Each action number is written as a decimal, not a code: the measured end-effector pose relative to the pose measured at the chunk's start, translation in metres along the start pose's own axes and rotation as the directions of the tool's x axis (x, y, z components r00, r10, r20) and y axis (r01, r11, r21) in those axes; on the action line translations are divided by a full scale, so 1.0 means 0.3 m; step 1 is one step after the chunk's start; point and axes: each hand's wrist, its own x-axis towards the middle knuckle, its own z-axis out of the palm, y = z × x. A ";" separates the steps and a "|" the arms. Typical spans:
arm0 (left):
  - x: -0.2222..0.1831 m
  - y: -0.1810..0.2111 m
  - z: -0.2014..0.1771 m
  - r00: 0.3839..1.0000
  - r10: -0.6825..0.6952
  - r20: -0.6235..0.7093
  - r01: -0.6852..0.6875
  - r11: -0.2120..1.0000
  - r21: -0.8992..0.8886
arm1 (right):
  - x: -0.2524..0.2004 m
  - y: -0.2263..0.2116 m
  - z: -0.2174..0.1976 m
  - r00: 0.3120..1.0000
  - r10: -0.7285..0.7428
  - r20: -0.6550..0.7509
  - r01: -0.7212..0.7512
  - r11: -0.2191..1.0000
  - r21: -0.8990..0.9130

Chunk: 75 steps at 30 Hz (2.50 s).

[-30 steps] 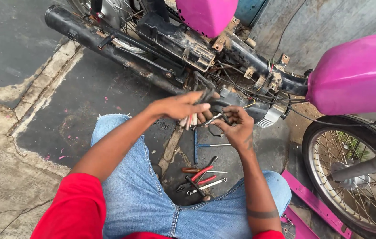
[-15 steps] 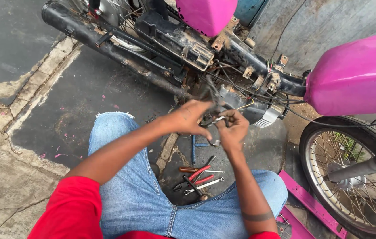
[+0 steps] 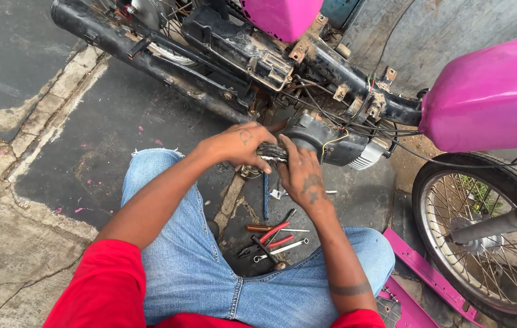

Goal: Repairing electrical wiring and components on a motorcycle.

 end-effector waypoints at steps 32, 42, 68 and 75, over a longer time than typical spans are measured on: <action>-0.179 -0.045 -0.436 0.464 -0.687 -0.560 -0.247 0.506 -0.826 | -0.065 0.253 0.246 0.944 0.010 0.330 -0.230 0.736 0.636; -0.159 -0.136 -0.316 0.590 -0.753 -0.290 0.438 0.601 -0.669 | -0.050 0.325 -0.024 0.662 0.666 0.344 -0.442 -0.023 0.896; 0.035 -0.031 -0.077 0.347 -0.693 -0.632 -0.386 0.509 -0.770 | -0.128 0.145 0.241 0.958 0.250 0.143 -0.237 0.966 -0.102; 0.049 0.090 0.056 0.620 -0.391 -0.681 0.041 0.882 -0.470 | -0.034 0.005 0.014 0.983 -0.038 0.177 0.017 0.993 0.117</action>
